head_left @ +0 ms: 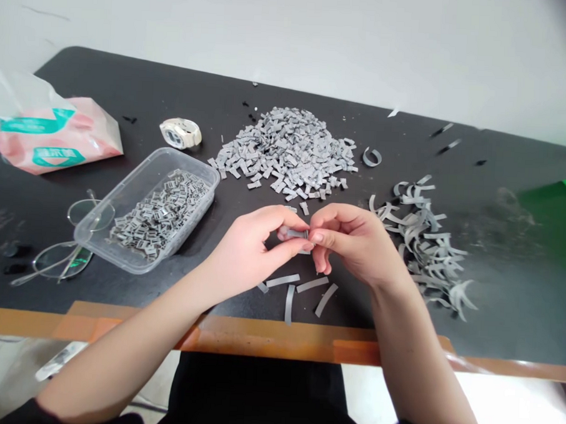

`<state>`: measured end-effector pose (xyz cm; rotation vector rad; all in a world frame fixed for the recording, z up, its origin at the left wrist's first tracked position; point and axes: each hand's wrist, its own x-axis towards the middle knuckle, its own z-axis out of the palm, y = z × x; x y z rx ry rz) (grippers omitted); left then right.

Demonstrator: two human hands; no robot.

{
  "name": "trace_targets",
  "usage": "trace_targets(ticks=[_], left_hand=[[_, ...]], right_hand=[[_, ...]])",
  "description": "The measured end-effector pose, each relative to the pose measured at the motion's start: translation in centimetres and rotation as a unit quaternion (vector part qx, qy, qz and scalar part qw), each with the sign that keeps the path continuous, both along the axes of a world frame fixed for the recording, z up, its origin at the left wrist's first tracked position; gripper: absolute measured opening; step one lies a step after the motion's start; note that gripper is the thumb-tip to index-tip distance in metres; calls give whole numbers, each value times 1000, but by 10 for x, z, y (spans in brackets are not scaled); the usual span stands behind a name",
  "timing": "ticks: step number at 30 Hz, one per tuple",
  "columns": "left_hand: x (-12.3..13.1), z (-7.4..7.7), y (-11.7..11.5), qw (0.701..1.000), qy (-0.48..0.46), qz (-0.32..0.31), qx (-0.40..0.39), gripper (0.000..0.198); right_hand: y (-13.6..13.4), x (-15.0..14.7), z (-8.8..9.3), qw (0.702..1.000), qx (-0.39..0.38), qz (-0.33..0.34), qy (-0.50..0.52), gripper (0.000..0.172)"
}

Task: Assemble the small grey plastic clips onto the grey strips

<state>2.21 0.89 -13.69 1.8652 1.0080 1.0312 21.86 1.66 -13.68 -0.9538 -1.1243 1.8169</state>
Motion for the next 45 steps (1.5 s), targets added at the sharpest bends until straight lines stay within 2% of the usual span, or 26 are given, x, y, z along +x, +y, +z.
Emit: trace_targets(ticks=[5,15,19,23,29,32,40,45], left_hand=[[0,0,1,1000,6,-4,24,5],[-2,1,1,1000,23,1,-6,5],[-1,-1,2,996,88,11,-2,7],[-2,-7,3,983,170,31,55,7],[-1,-13,5,965,239,43,95,3],[0,-13,5,962,248,33,114,3],[0,-16,4,948,254,18,189,14],[1,-14,4,964,211,24,158,11]], right_hand=[[0,-2,-1,1000,10,-16,-5,24],[-6,-10,2,988,84,-87,-91,22],[-9,-15,-1,978,110,-108,-138,17],[-13,-20,-10,958,149,-123,-212,4],[-17,-23,-14,910,250,-97,-315,20],[-16,-23,-12,900,281,-73,-327,29],[-15,-18,-11,900,278,-33,-333,32],[-14,-15,-10,922,251,-43,-292,36]])
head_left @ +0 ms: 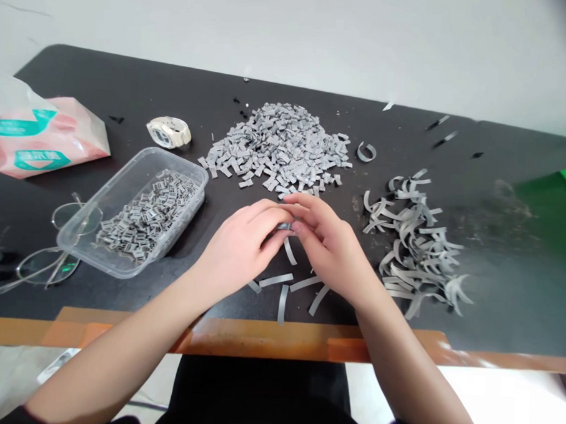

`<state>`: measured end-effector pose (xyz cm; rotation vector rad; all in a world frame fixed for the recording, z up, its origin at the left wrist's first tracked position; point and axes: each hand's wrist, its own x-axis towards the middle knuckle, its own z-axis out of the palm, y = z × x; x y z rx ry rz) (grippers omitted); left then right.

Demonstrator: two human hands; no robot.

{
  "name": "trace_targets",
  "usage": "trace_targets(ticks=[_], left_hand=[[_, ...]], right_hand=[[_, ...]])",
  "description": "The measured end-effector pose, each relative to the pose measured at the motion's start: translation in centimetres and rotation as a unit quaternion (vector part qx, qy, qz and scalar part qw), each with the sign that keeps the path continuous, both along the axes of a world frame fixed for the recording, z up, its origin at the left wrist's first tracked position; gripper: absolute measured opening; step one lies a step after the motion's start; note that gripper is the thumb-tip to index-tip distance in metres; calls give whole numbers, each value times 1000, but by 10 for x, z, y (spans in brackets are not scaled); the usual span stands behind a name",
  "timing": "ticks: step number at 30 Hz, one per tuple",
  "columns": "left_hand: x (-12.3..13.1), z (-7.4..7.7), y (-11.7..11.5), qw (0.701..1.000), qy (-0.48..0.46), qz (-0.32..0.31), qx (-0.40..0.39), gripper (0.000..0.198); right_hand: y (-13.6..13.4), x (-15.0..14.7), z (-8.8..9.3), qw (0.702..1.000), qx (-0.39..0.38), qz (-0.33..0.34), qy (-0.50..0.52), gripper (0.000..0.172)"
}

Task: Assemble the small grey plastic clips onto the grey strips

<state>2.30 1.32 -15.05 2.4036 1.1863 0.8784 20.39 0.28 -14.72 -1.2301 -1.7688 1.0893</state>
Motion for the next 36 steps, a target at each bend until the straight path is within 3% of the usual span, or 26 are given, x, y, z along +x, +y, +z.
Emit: trace_targets(ticks=[6,8,12,17,22,27,32,36], left_hand=[[-1,-2,2,997,36,12,62,14],[-1,-3,2,997,25,15,66,14],[-2,-1,2,998,-35,25,53,11],[-2,-2,1,996,-39,38,66,8],[-2,-2,1,995,-54,35,74,6],[-4,-2,1,998,-48,37,33,7],[-3,1,2,997,-43,55,11,6],[-3,7,0,985,-163,35,-48,8]], right_hand=[[-4,0,2,996,42,58,-47,50],[-5,-1,0,997,43,54,-21,49],[-3,-3,-1,995,-40,-22,90,39],[1,-2,6,975,-137,-96,143,18],[3,-1,7,965,-139,-139,173,15],[3,-3,3,977,-92,-118,150,9],[0,-1,4,990,-28,-90,103,15],[1,3,4,971,-108,-58,206,14]])
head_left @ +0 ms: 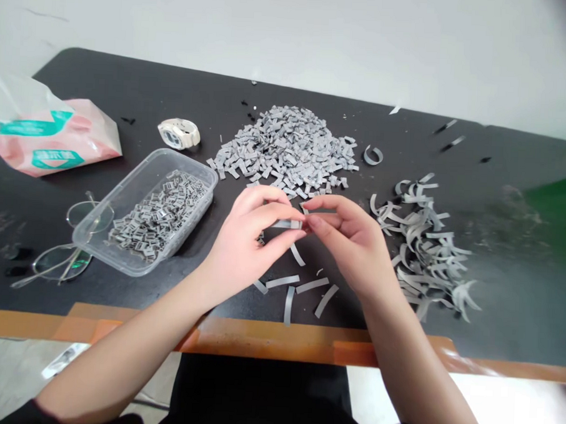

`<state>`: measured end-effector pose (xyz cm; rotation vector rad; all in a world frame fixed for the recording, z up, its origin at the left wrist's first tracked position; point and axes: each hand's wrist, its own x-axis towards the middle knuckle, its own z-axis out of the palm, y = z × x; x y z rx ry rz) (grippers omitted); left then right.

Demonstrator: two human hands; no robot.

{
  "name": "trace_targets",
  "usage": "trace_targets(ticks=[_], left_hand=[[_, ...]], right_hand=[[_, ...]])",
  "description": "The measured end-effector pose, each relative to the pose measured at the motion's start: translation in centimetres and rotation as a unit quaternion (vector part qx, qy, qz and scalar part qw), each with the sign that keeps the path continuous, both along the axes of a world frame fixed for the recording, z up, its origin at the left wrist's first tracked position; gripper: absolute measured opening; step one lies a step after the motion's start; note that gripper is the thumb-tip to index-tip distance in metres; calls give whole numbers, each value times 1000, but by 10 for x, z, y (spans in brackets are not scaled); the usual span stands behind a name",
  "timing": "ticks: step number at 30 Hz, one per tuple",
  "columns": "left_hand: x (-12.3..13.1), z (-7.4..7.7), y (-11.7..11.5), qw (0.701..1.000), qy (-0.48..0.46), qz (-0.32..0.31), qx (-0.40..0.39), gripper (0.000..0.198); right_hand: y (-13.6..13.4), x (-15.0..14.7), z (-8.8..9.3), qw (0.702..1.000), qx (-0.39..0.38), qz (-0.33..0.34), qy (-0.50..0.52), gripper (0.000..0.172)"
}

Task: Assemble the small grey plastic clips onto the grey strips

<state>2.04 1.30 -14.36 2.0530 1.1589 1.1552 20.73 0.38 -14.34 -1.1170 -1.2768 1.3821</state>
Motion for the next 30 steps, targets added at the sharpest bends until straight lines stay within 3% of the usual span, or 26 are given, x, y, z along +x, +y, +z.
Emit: trace_targets(ticks=[2,5,9,13,20,27,30], left_hand=[[1,0,0,992,-98,-46,-69,11],[2,-2,0,953,-225,-105,-172,15],[4,-4,1,910,-310,-139,-240,17],[4,-3,2,896,-337,-139,-253,13],[2,1,2,903,-312,-47,-291,6],[1,4,2,896,-321,-65,-301,11],[2,4,4,894,-322,-54,-308,10]], right_hand=[[3,0,-1,992,-57,62,97,15],[6,-3,-2,960,-112,148,208,22],[6,-7,-3,946,-118,151,261,18],[7,-6,-5,956,-107,147,231,16],[8,3,1,965,-103,141,197,11],[6,9,4,965,-45,164,200,9],[4,8,3,969,-18,164,182,16]])
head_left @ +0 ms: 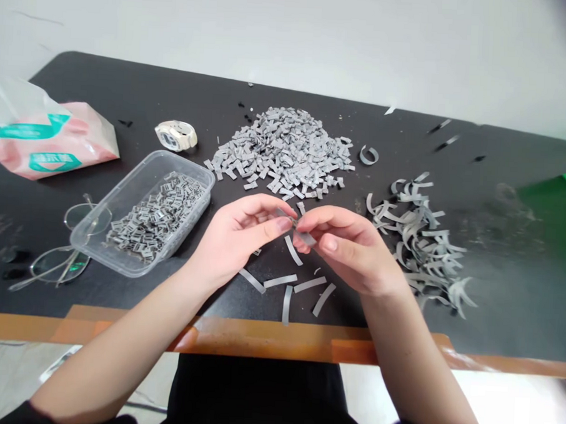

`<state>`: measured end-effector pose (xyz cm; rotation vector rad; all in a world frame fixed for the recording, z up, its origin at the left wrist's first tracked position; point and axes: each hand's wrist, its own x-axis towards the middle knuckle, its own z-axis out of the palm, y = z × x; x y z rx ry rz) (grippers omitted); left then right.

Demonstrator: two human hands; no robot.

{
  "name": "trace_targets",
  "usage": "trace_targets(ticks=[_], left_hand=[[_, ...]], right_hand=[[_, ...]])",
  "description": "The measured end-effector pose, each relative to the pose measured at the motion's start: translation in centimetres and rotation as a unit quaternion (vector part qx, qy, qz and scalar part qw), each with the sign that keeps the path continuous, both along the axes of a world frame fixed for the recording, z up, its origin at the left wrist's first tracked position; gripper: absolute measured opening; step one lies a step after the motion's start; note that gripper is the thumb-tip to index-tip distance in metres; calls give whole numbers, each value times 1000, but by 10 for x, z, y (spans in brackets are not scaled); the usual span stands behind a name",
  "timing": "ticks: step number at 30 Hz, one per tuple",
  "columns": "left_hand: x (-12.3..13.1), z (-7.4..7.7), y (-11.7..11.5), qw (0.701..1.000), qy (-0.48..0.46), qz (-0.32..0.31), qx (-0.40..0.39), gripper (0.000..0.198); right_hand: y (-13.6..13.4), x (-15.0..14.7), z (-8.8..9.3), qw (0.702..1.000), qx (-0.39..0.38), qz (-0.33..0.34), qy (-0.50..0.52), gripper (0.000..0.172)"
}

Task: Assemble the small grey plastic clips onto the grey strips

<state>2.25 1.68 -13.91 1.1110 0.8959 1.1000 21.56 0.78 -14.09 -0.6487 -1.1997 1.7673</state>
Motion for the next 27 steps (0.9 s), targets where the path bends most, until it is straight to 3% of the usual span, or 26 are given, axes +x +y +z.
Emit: trace_targets(ticks=[3,7,10,16,20,23,27], left_hand=[[1,0,2,1000,16,20,-3,10],[0,0,3,998,62,27,-1,8],[0,2,1,996,82,21,-5,8],[3,4,-3,996,91,12,4,3],[4,3,-3,993,117,26,23,4],[3,4,-4,993,112,13,31,7],[2,4,-7,975,173,67,120,5]], right_hand=[[-2,-3,0,995,20,-57,-73,15],[-3,-10,0,961,106,-169,-191,3],[-3,-15,-1,952,100,-204,-203,1],[-4,-20,-3,963,34,-210,-167,5],[-4,-19,-2,966,22,-199,-166,17],[-3,-18,-1,967,10,-200,-160,11],[-2,-17,-1,975,-16,-190,-119,8]])
